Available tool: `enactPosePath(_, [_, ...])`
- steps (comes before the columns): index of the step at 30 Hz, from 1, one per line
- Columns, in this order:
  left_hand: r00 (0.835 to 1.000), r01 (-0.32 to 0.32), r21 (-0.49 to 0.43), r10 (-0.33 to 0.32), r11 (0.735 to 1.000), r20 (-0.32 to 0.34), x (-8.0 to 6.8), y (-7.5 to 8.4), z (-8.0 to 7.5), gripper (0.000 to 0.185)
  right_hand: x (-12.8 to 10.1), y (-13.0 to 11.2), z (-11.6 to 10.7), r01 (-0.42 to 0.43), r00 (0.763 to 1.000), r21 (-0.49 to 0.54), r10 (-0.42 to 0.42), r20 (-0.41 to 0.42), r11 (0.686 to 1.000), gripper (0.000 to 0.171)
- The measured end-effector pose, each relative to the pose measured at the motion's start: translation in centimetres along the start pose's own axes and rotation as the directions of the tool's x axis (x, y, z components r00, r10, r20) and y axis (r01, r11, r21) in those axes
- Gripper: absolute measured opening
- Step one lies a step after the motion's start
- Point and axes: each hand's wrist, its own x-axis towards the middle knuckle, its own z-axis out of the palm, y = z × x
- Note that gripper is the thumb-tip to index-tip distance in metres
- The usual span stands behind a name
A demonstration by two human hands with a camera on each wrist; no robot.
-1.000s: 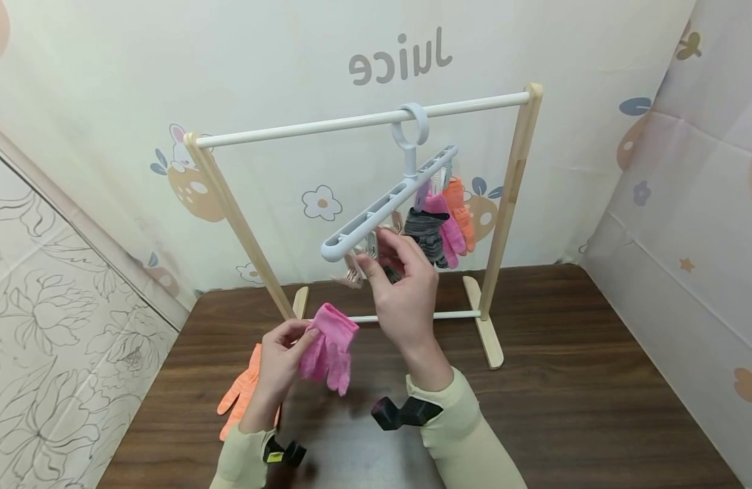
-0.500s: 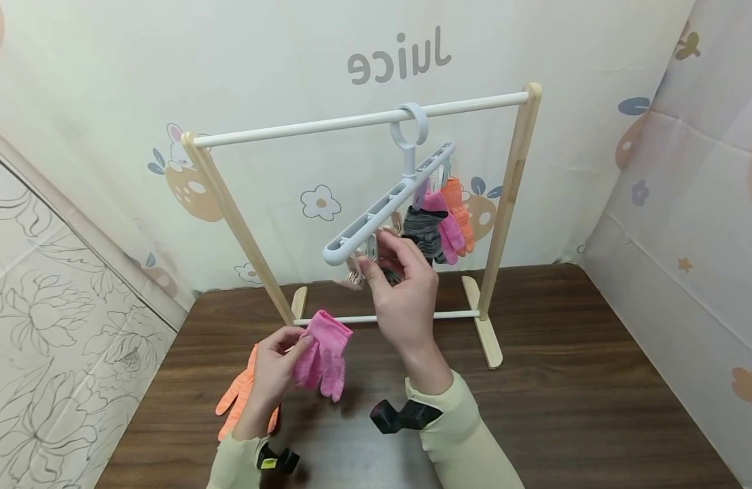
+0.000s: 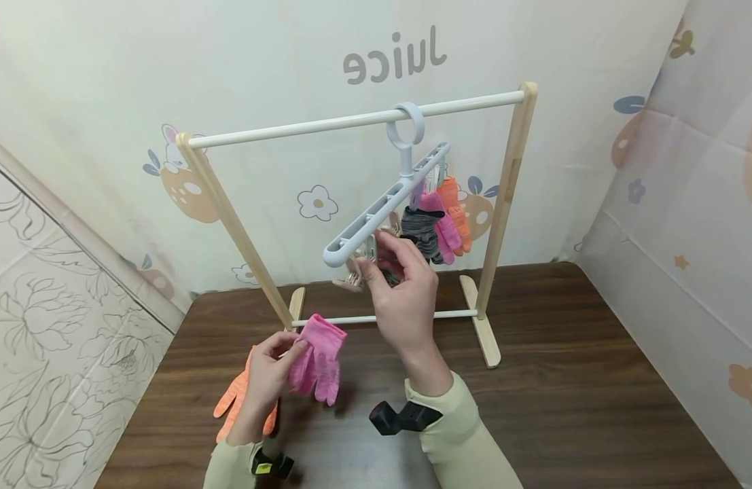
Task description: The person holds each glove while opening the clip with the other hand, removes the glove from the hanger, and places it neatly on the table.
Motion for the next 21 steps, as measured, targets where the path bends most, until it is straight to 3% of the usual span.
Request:
enactPosePath(9, [1.0, -0.007, -0.003, 0.007, 1.0, 0.003, -0.3, 0.0, -0.7, 0.005, 0.0, 0.0, 0.0, -0.002, 1.0, 0.0, 0.002, 0.004, 1.0, 0.038])
enactPosePath(17, [0.999, 0.038, 0.013, -0.038, 0.999, -0.027, -0.4, -0.3, -1.1, 0.005, 0.0, 0.0, -0.1, 0.002, 1.0, -0.003, -0.002, 0.008, 1.0, 0.039])
enactPosePath(21, [0.998, 0.057, 0.02, -0.056, 0.998, -0.042, -0.2, -1.8, -1.4, 0.007, 0.0, 0.1, -0.2, -0.002, 1.0, -0.007, 0.002, 0.012, 1.0, 0.039])
